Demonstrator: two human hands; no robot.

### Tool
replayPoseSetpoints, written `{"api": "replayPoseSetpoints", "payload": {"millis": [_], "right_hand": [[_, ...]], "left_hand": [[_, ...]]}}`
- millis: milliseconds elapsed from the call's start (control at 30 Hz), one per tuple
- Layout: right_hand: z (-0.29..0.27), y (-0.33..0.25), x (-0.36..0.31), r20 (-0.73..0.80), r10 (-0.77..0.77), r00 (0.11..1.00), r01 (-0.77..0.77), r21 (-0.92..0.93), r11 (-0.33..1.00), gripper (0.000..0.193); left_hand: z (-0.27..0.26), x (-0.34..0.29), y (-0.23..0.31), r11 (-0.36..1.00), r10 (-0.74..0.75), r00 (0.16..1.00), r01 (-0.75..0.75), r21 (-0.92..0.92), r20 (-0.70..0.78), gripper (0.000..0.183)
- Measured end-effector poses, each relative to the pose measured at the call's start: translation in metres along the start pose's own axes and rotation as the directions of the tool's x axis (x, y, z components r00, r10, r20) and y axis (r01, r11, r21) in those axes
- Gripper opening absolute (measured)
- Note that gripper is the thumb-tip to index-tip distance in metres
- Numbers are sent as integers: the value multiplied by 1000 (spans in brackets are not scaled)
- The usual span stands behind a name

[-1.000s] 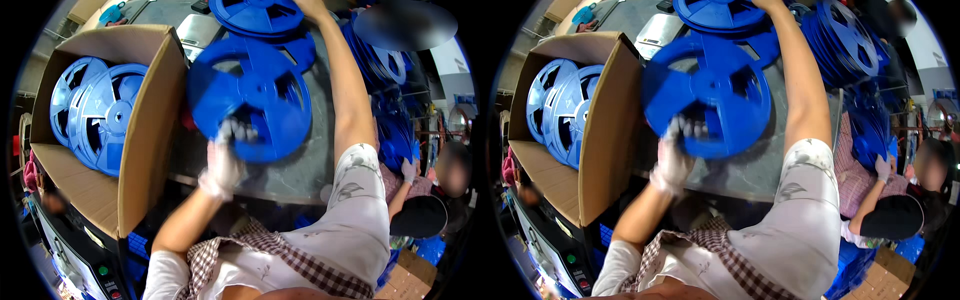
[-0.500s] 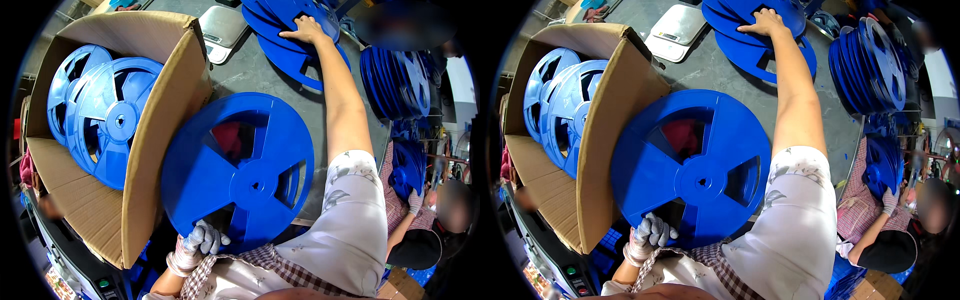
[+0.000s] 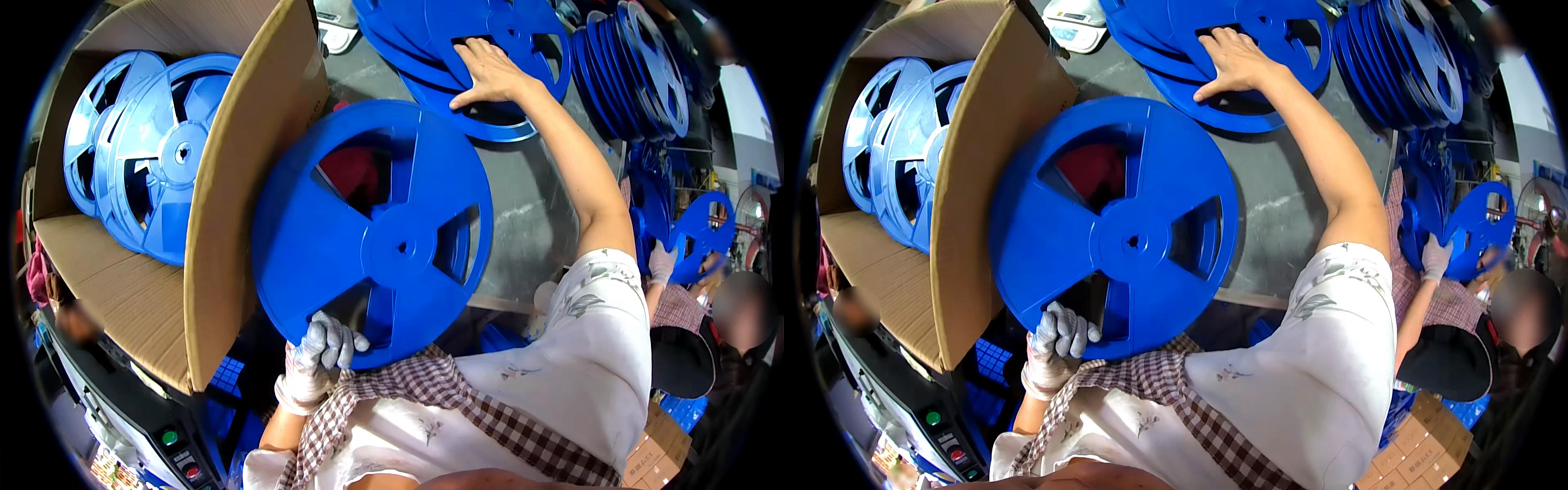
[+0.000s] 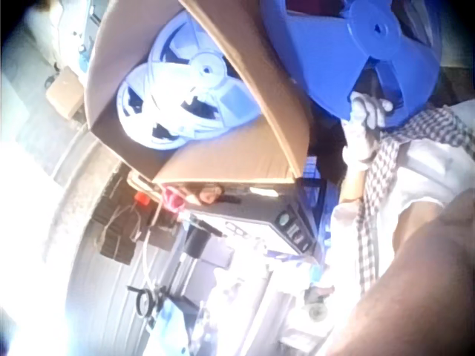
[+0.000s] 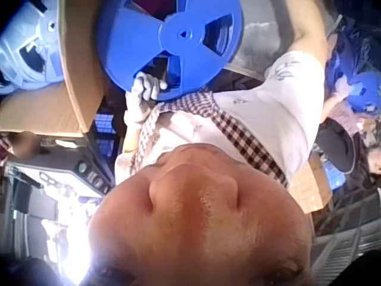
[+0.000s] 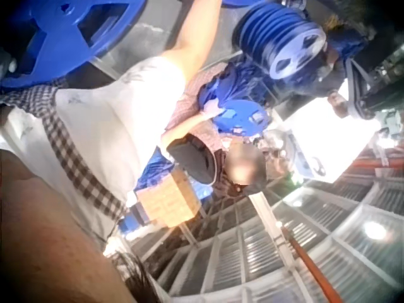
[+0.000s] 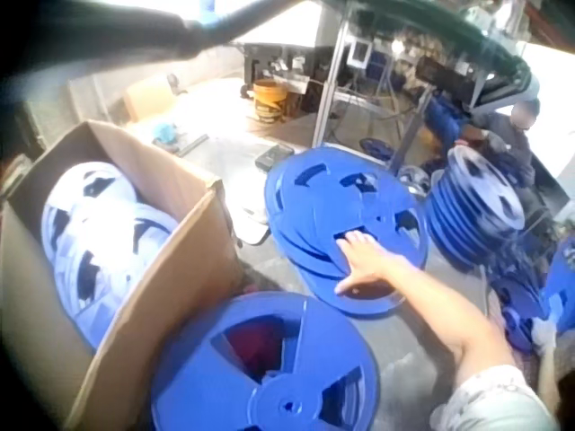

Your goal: The person assembles blue plastic spools by inserting them into a machine, pressing buttons, and removing them. They then trim excess plastic with a blade and wipe the spools with a cloth.

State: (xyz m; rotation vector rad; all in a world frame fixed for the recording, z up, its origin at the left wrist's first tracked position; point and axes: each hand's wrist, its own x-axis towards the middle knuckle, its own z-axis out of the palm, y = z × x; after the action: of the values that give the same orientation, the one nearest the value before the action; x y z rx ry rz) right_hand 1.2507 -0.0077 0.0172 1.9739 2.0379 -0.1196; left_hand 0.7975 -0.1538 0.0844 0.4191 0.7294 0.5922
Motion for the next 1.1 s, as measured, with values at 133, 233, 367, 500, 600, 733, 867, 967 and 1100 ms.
{"api": "replayPoseSetpoints", "payload": {"millis": [133,233,367,500,600,733,867,967,1100], "right_hand": [[21,-13,-15,-260,-84,962,95,29,995,59],[16,-21,-19,-204,-41,978,62,99,993,54],[26,-26,-24,-336,-110,936,117,0,993,38],[15,-25,-24,-290,-74,954,95,57,994,46],[-35,-36,-31,69,36,997,-57,324,944,47],[-26,-43,-64,33,-24,999,12,320,947,44],[14,-56,-90,-106,-54,993,61,57,997,50],[29,-74,-101,-93,-21,995,22,14,1000,45],[44,-80,-107,-212,34,977,-16,86,996,43]], "left_hand": [[4,-14,2,1000,5,1000,-5,11,-20,39],[10,-24,-1,998,41,998,-39,45,-42,36],[10,-44,-7,998,39,998,-36,59,-49,37],[14,-63,-9,994,54,998,-52,96,-20,36],[13,-78,-15,989,69,997,-65,129,-25,36],[14,-92,-22,995,74,996,-70,70,-48,33],[11,-108,-28,995,85,990,-78,67,-111,30],[8,-121,-33,997,80,976,-74,35,-201,34],[3,-134,-38,992,119,981,-110,66,-152,33]]}}
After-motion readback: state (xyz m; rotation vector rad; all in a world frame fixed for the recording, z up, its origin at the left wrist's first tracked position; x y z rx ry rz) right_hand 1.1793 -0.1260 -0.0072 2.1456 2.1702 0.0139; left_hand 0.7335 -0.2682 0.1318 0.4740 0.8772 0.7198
